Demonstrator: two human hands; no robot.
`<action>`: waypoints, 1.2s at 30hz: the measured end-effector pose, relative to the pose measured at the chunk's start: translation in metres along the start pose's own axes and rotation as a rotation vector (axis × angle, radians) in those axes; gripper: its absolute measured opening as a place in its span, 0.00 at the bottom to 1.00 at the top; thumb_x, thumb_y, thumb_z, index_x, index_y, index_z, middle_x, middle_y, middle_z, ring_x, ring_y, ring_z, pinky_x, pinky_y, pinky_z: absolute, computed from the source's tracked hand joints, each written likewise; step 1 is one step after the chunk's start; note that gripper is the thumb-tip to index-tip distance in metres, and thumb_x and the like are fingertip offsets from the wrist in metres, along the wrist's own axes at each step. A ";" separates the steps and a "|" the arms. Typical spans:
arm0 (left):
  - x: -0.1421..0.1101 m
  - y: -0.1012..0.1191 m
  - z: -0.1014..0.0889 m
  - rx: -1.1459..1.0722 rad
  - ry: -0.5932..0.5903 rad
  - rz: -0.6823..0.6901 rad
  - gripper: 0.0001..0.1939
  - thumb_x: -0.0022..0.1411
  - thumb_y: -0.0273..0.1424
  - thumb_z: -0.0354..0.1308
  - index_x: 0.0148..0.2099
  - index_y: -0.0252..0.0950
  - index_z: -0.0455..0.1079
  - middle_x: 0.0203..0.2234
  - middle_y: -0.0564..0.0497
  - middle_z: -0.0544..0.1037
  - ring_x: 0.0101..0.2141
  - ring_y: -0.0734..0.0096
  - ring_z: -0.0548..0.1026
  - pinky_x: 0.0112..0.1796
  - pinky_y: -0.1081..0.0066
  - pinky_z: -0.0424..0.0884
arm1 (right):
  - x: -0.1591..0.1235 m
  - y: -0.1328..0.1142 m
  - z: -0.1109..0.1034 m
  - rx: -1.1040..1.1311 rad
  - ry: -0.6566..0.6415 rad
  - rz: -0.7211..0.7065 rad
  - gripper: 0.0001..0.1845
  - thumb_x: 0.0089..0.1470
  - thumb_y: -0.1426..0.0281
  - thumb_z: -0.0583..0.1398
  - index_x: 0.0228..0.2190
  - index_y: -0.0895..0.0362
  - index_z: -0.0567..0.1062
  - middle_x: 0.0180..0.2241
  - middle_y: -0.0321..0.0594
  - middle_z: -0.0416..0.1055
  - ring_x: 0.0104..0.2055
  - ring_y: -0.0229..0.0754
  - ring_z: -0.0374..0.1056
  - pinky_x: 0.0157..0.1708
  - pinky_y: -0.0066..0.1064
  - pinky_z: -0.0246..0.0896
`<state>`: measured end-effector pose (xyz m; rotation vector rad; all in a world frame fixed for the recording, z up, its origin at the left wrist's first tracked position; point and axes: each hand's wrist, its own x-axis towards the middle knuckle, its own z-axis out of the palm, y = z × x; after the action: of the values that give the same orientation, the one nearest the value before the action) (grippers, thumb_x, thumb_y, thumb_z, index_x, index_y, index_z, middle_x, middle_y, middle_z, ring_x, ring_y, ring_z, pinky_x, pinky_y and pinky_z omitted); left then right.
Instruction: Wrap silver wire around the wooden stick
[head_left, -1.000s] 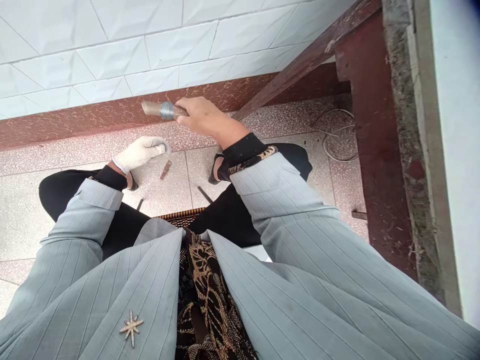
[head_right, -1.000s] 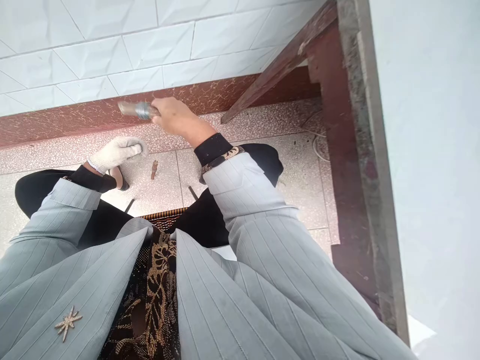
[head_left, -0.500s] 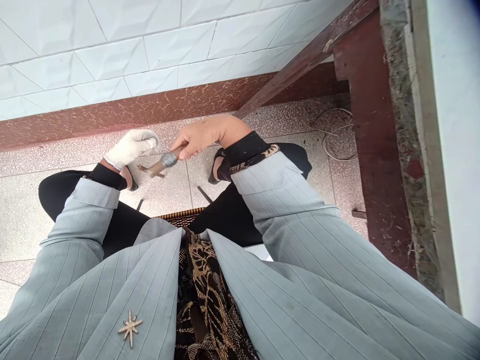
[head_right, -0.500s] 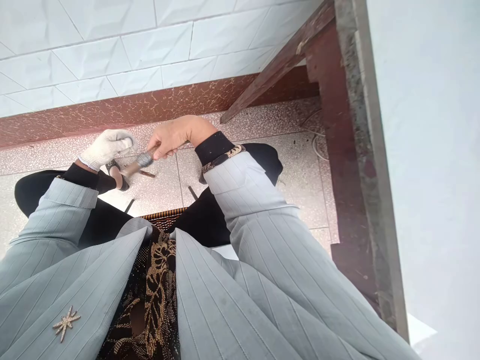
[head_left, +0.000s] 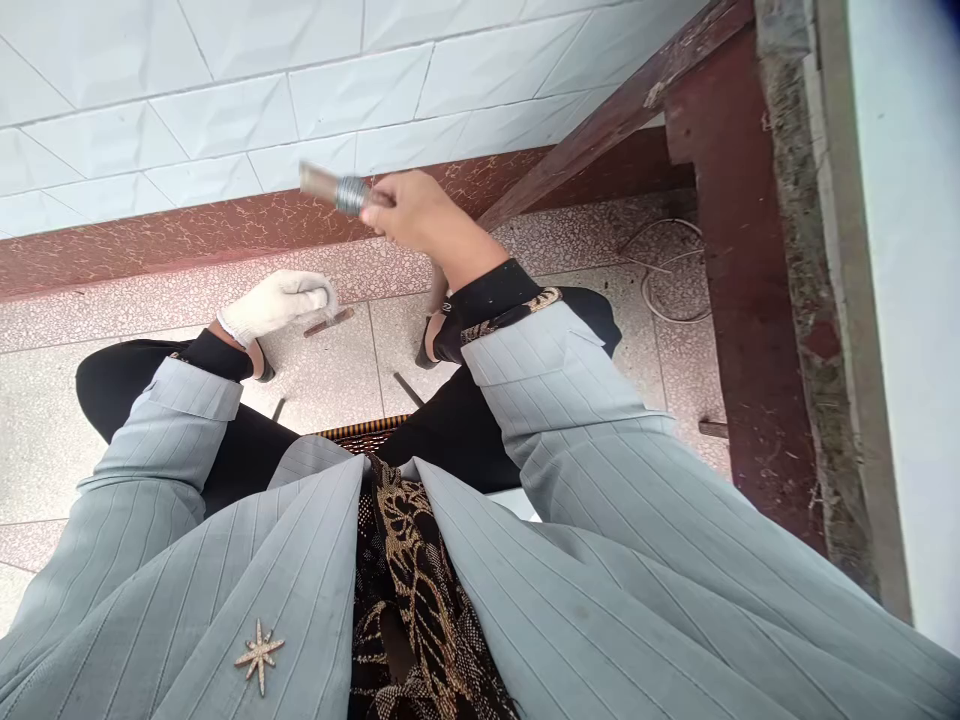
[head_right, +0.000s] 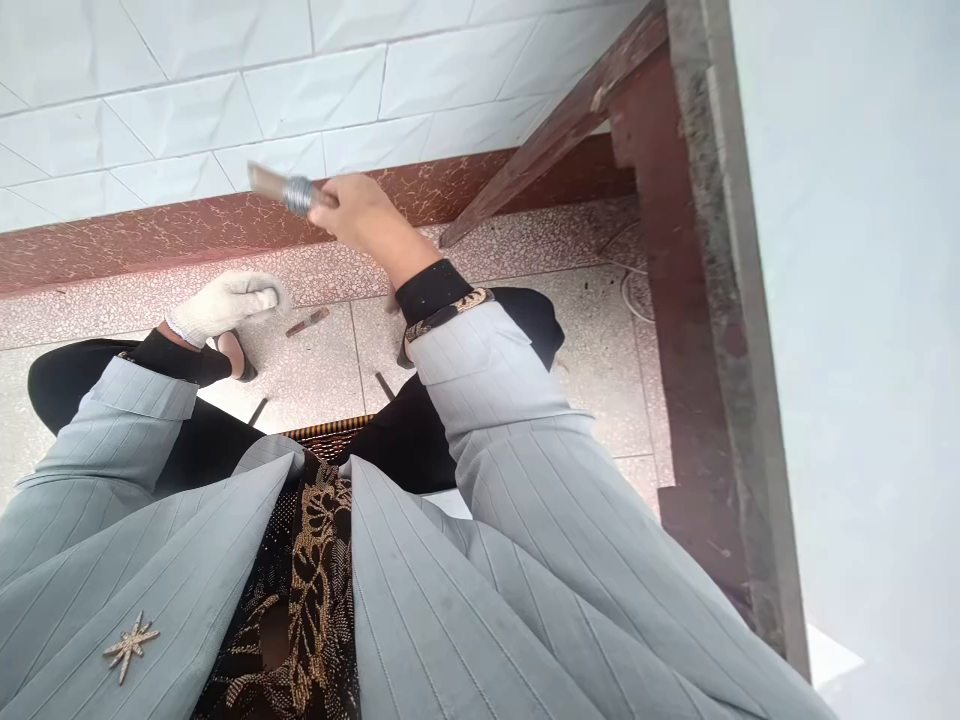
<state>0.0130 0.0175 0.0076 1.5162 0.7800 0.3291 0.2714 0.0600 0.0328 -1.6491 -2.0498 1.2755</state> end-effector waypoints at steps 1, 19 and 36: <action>-0.001 0.002 -0.002 0.005 0.015 0.011 0.10 0.68 0.34 0.62 0.36 0.33 0.77 0.20 0.54 0.69 0.19 0.81 0.62 0.22 0.78 0.58 | 0.000 0.000 0.002 -0.096 0.030 0.028 0.17 0.63 0.64 0.58 0.49 0.58 0.77 0.48 0.54 0.75 0.52 0.58 0.69 0.52 0.48 0.61; 0.001 -0.011 -0.018 -0.014 0.303 0.043 0.08 0.68 0.31 0.60 0.35 0.35 0.75 0.21 0.54 0.67 0.21 0.79 0.60 0.24 0.74 0.56 | -0.025 -0.013 -0.008 0.494 -0.332 -0.391 0.09 0.63 0.64 0.65 0.38 0.59 0.76 0.30 0.33 0.69 0.28 0.32 0.60 0.31 0.26 0.58; -0.004 -0.001 -0.009 -0.006 0.011 -0.033 0.11 0.66 0.36 0.64 0.34 0.34 0.77 0.18 0.54 0.65 0.19 0.80 0.61 0.21 0.76 0.58 | -0.008 -0.013 0.003 -0.424 -0.092 0.037 0.06 0.62 0.67 0.64 0.37 0.58 0.80 0.35 0.46 0.76 0.39 0.48 0.70 0.37 0.36 0.58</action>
<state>0.0046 0.0217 0.0087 1.4950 0.8117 0.3155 0.2629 0.0512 0.0434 -1.8305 -2.4903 0.9893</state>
